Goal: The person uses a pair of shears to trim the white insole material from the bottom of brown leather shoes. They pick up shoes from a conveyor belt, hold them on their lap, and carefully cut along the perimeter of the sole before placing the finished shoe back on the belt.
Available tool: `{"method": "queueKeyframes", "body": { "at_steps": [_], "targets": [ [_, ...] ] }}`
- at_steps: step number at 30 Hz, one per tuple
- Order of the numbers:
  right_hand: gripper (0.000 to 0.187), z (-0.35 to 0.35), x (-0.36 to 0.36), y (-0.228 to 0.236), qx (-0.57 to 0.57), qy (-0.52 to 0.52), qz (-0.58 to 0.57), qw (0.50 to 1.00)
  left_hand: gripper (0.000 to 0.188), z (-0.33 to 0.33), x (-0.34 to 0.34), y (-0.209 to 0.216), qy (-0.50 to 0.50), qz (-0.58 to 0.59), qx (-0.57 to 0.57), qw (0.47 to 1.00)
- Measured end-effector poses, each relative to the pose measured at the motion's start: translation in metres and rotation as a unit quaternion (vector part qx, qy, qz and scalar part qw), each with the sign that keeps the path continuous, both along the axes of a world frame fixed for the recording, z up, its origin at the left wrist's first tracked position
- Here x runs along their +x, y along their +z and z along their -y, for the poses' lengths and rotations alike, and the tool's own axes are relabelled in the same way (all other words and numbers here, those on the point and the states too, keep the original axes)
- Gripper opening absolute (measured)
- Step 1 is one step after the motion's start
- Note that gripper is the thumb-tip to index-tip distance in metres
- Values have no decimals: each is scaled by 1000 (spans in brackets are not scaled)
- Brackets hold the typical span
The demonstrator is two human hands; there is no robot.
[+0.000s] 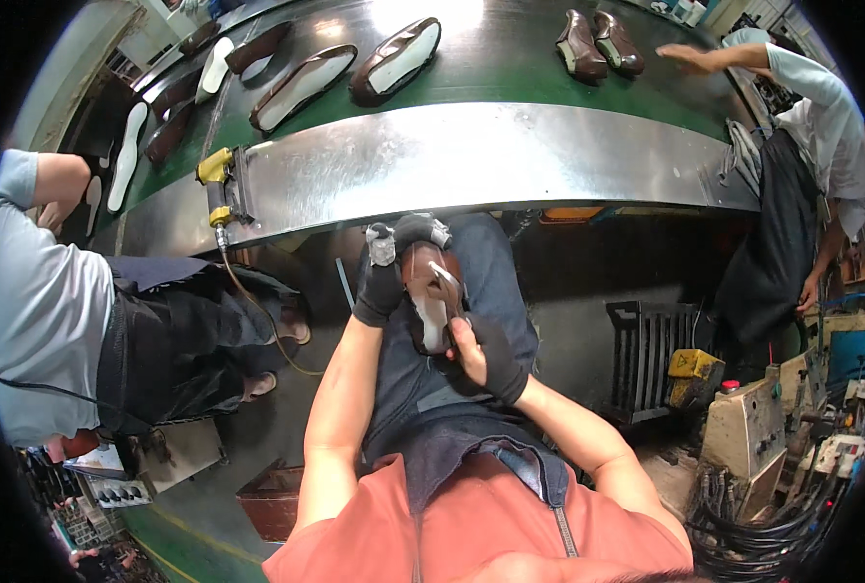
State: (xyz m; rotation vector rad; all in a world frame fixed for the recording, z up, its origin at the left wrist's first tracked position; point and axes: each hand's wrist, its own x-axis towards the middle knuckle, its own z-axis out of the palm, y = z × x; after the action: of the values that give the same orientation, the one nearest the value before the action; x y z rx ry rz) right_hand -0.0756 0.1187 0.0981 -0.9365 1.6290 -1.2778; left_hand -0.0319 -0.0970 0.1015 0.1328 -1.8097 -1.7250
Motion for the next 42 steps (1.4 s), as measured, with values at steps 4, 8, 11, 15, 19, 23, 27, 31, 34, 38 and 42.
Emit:
{"method": "queueKeyframes", "body": {
  "at_steps": [4,8,11,15,19,23,27,31,34,38,42],
  "targets": [
    [36,-32,6,1,-64,57,-83,993,72,-33,41,28,-36,-16,-10,999],
    [29,-96,0,-8,-116,201,-216,948,123,-97,85,36,-46,21,96,994],
    [36,-115,6,-14,-91,188,-231,950,122,-118,102,36,15,68,14,997],
    [39,-111,-5,-8,-95,213,-293,927,119,-128,102,40,42,81,64,994],
    [29,-90,-20,6,-110,224,-289,924,93,-116,106,-20,61,84,58,993],
    [26,-44,-35,31,-38,201,-197,959,45,-81,76,-77,69,75,467,879],
    [40,2,-55,97,162,62,93,980,39,-32,58,-33,67,267,371,887],
    [52,28,-94,42,171,7,207,963,45,-60,23,-46,207,336,-83,915],
    [53,22,-121,10,198,-20,194,961,46,-77,21,-46,138,442,-231,856],
    [47,5,-147,2,117,124,-31,985,47,-63,44,-38,86,321,100,938],
    [48,22,-148,39,203,302,-188,912,64,-99,48,-52,134,317,-10,939]
  ]
}}
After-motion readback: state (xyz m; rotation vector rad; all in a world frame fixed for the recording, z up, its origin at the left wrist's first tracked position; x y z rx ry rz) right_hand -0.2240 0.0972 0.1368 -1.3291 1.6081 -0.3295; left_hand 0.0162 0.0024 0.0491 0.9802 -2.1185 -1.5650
